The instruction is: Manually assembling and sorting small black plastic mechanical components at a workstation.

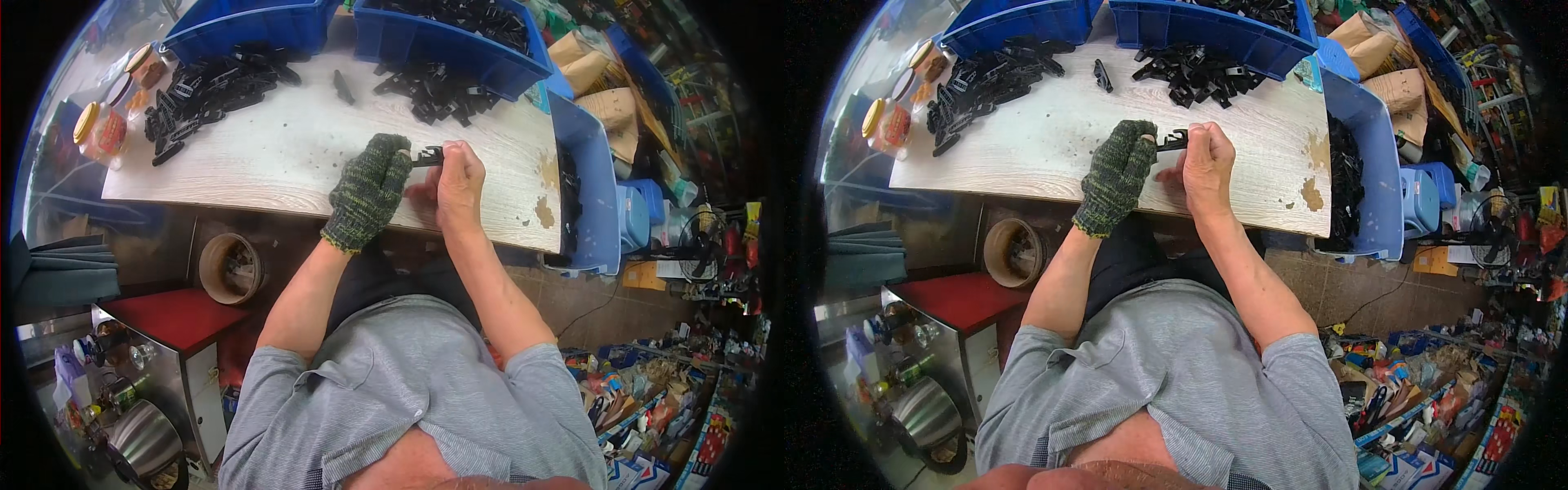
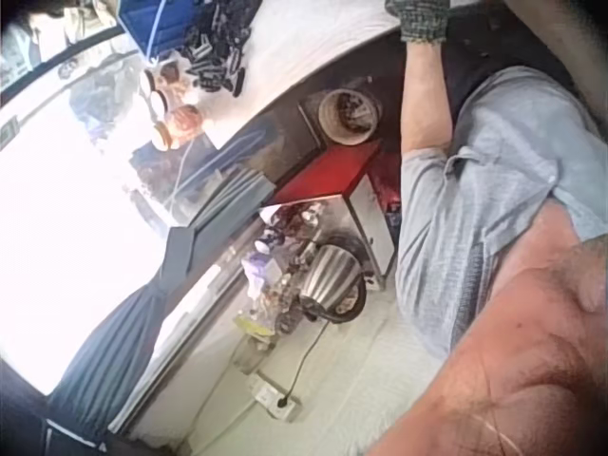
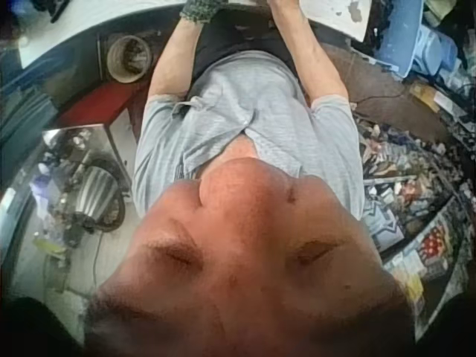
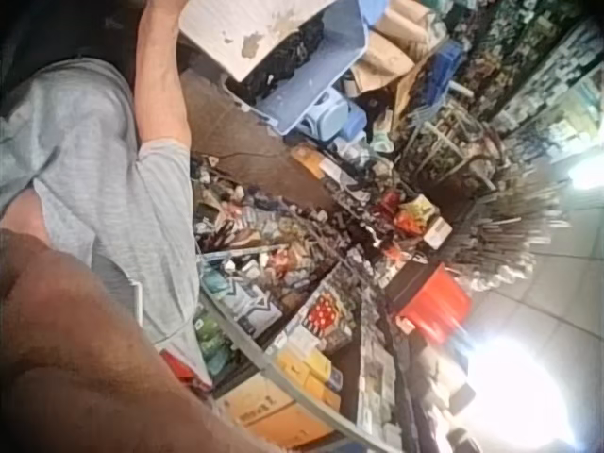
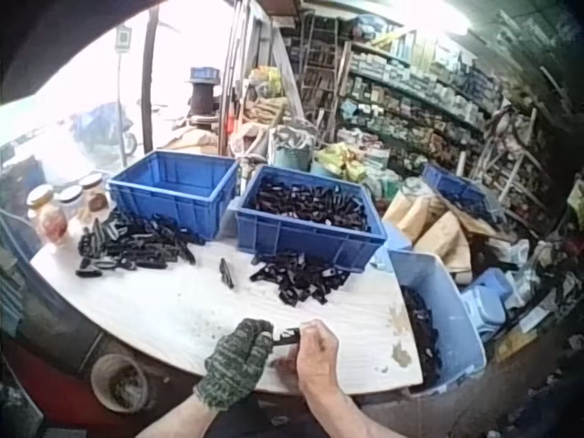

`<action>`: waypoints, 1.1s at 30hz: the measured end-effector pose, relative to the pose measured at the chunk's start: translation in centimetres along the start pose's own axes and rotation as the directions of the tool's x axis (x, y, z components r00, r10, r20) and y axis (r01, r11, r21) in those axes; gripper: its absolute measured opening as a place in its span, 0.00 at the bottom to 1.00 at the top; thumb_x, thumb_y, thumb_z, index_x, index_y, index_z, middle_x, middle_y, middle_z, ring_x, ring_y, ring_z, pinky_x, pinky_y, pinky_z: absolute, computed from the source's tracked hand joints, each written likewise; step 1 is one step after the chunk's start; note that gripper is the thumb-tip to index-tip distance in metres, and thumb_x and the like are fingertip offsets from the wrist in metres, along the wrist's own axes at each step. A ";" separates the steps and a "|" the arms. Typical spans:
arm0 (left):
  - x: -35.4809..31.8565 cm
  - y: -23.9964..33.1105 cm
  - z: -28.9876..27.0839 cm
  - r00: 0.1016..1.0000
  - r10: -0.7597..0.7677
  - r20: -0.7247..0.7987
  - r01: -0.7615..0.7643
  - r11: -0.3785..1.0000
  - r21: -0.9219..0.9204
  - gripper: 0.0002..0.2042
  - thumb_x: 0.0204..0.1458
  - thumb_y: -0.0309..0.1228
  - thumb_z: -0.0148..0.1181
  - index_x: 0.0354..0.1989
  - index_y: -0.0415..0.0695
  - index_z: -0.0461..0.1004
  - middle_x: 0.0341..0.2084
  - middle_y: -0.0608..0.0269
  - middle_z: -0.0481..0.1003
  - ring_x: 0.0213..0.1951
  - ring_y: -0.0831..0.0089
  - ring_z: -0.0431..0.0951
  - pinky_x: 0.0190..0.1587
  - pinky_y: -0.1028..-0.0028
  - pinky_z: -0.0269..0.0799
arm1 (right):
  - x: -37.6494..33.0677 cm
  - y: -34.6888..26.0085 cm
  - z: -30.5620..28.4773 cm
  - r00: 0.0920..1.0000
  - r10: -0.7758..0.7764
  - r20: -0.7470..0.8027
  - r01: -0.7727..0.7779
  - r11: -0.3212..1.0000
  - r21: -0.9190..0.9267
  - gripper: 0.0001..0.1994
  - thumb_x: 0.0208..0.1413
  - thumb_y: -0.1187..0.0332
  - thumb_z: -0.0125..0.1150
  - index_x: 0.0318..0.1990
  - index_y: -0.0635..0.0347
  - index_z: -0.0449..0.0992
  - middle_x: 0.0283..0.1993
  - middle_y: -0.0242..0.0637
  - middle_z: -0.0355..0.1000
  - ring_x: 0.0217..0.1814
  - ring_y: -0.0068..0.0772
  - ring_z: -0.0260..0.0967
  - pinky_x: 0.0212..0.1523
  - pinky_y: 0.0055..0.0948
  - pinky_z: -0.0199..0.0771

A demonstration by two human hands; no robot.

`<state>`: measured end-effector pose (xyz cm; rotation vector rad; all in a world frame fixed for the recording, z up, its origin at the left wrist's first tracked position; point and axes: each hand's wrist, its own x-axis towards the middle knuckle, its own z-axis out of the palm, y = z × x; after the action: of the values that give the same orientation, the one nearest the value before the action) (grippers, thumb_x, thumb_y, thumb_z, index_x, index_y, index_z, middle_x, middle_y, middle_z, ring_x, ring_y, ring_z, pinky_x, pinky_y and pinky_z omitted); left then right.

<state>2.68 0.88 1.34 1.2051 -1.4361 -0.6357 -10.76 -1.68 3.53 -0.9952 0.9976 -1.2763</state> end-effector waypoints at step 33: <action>10.3 -6.8 -7.6 0.931 0.311 0.191 -0.310 0.399 0.863 0.16 0.53 0.28 0.55 0.51 0.51 0.77 0.53 0.56 0.75 0.62 0.54 0.67 0.64 0.56 0.61 | 6.7 -7.7 -12.1 0.853 -0.060 -0.518 0.083 0.996 0.022 0.16 0.60 0.59 0.53 0.36 0.67 0.69 0.17 0.32 0.55 0.11 0.26 0.54 0.21 0.41 0.81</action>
<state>13.27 -9.02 1.31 1.6267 -2.0181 0.5194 -24.25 -9.01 7.44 -0.6640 1.3434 -1.6713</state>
